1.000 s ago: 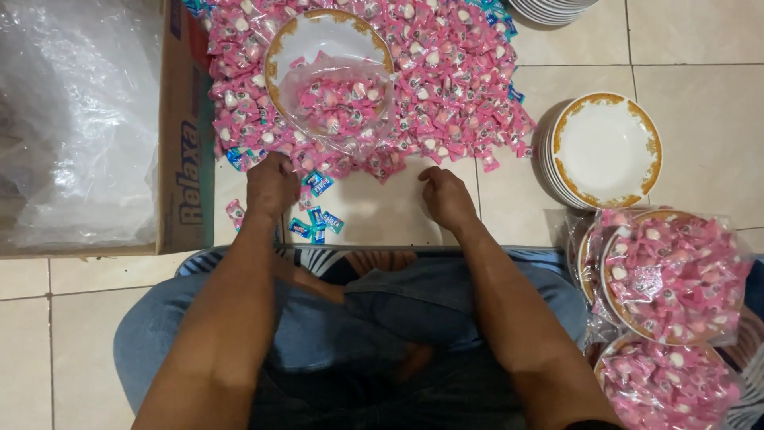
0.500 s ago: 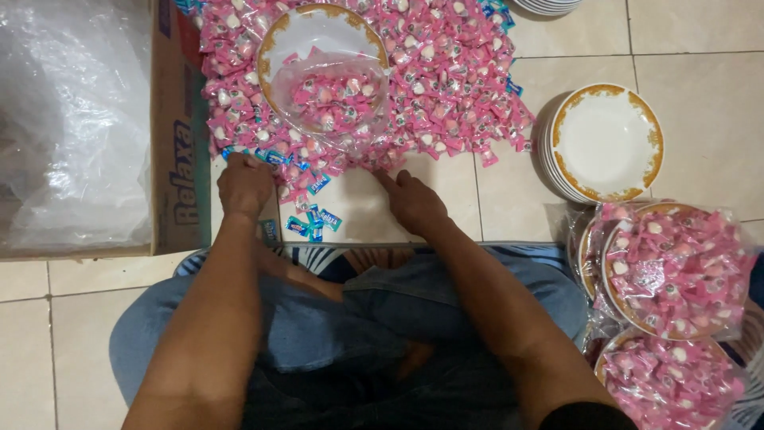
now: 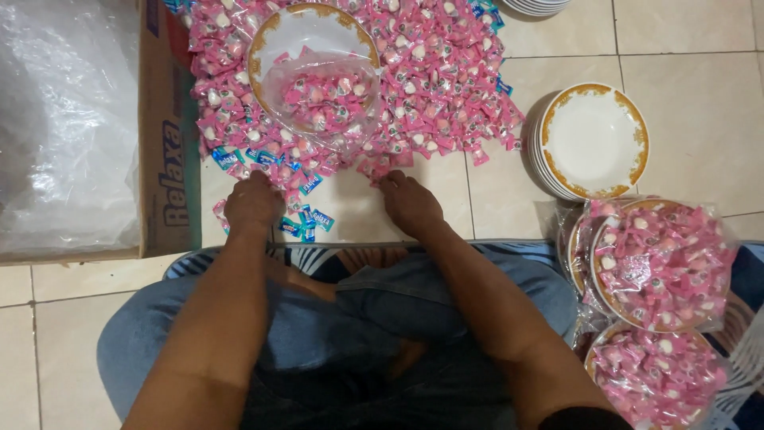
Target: The person sits on the floor and sorts individually wrapped pink candies from a large pile into a plate lined with plastic wrap. They then place the filled plate onto a stack of similar plates.
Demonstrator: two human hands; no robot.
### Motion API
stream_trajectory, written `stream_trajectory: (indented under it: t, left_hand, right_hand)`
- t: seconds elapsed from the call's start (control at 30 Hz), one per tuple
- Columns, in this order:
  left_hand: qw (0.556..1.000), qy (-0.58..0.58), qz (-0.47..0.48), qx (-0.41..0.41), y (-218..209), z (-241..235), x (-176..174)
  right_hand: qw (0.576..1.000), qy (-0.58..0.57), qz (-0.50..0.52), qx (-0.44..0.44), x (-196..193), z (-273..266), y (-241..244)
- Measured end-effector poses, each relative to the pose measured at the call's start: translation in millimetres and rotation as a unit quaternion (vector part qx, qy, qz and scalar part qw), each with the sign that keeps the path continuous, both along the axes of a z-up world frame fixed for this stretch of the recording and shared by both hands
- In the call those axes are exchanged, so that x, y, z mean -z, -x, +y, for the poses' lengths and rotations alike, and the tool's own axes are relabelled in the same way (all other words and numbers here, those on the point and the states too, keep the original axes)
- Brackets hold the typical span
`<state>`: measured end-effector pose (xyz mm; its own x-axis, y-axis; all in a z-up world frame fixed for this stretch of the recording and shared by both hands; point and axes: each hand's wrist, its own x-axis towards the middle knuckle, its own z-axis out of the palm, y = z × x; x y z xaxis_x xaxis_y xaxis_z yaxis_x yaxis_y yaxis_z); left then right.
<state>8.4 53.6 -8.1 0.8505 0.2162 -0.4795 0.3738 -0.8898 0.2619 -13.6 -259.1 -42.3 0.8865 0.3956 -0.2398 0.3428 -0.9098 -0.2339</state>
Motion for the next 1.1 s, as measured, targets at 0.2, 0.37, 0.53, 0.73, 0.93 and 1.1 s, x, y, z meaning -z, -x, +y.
stream_trajectory:
  t: [0.2,0.37,0.53,0.73,0.93,1.1]
  left_hand:
    - [0.998,0.042,0.037,0.017,-6,4,-4]
    - [0.991,0.109,0.002,-0.081,-20,20,5]
    - [0.974,0.169,-0.019,-0.152,-17,14,-41]
    - [0.993,0.083,0.028,-0.085,-15,9,-25]
    - [0.991,0.026,0.116,0.059,2,-22,-40]
    - [0.984,0.015,0.128,0.121,-7,-10,-11]
  right_hand:
    - [0.974,-0.073,0.106,0.187,-36,-15,-6]
    - [0.966,-0.114,0.087,0.217,-63,-7,-5]
    - [0.995,0.002,0.09,0.035,-92,20,6]
    - [0.995,0.047,0.075,0.045,-40,1,3]
    - [0.937,-0.141,0.121,0.295,-76,-19,-5]
    - [0.937,-0.157,0.092,0.298,-89,-9,-10]
